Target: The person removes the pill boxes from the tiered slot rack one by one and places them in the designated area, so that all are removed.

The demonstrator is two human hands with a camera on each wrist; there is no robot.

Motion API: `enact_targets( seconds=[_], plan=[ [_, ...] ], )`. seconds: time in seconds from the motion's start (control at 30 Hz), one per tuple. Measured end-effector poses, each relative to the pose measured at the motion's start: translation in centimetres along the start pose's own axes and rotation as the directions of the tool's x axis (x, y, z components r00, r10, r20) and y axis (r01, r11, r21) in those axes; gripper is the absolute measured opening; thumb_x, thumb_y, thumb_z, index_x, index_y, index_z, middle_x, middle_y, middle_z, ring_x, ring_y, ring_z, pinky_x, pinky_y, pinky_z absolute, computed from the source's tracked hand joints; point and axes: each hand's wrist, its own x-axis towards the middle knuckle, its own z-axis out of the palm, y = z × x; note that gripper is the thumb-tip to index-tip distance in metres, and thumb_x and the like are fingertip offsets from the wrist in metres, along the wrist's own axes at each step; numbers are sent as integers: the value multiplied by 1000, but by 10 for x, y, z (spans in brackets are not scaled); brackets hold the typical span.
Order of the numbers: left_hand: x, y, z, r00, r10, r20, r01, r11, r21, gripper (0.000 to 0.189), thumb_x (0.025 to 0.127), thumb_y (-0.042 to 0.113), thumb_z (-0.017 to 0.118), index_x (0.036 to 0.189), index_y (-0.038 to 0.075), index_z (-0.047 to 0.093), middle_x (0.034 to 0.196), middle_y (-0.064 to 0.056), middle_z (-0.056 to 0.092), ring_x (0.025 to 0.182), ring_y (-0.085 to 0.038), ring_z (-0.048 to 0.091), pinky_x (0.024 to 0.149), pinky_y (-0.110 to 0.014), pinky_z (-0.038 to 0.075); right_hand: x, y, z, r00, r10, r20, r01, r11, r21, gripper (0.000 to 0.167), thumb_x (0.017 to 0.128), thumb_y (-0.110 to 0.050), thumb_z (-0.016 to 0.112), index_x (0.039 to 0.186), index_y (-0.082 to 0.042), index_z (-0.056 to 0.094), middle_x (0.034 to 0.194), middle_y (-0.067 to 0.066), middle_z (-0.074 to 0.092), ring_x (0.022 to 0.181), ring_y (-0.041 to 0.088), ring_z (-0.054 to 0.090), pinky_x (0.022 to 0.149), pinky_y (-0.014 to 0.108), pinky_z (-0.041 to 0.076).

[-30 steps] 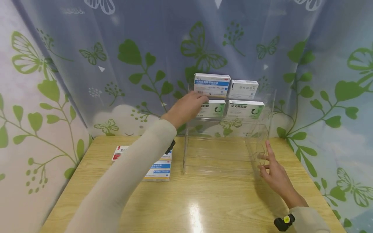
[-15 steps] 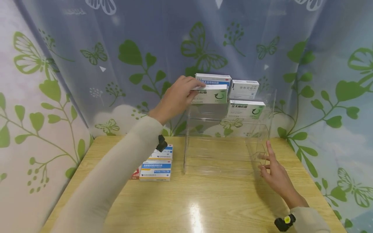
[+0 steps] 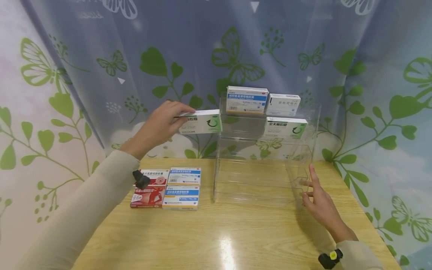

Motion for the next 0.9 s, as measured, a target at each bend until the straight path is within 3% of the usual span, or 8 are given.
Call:
enact_targets(
  seconds=[0.27, 0.43, 0.73, 0.9],
  plan=[
    [-64, -37, -16, 993, -84, 79, 85, 996, -9, 31, 106, 2, 68, 136, 6, 72, 136, -14, 73, 125, -34, 66, 105, -55, 58, 1, 1, 0, 1000, 11, 4, -11, 1000, -7, 106, 102, 5, 64, 176, -22, -7, 139, 39, 61, 97, 50, 78, 63, 28, 62],
    [-103, -55, -25, 975, -152, 161, 158, 987, -23, 29, 107, 3, 68, 135, 6, 73, 136, -17, 72, 125, -39, 68, 100, -57, 63, 1, 2, 1, 1000, 20, 7, -20, 1000, -14, 106, 102, 5, 63, 176, -23, -8, 140, 39, 61, 98, 49, 78, 63, 27, 62],
    [-167, -78, -32, 923, -292, 252, 301, 953, 1, 27, 107, 7, 69, 133, 8, 75, 133, -16, 74, 123, -40, 69, 95, -53, 66, 0, 0, 1, 999, 31, 18, -31, 999, -14, 106, 103, 4, 62, 176, -24, -9, 141, 40, 60, 99, 50, 78, 63, 27, 61],
    [-199, -89, -26, 865, -356, 352, 391, 920, -31, 25, 107, 11, 71, 131, 14, 76, 130, -10, 74, 123, -36, 69, 93, -47, 67, 0, -1, 1, 999, 31, 12, -31, 999, -26, 105, 103, 4, 62, 176, -23, -9, 140, 40, 60, 99, 50, 78, 62, 26, 60]
  ],
)
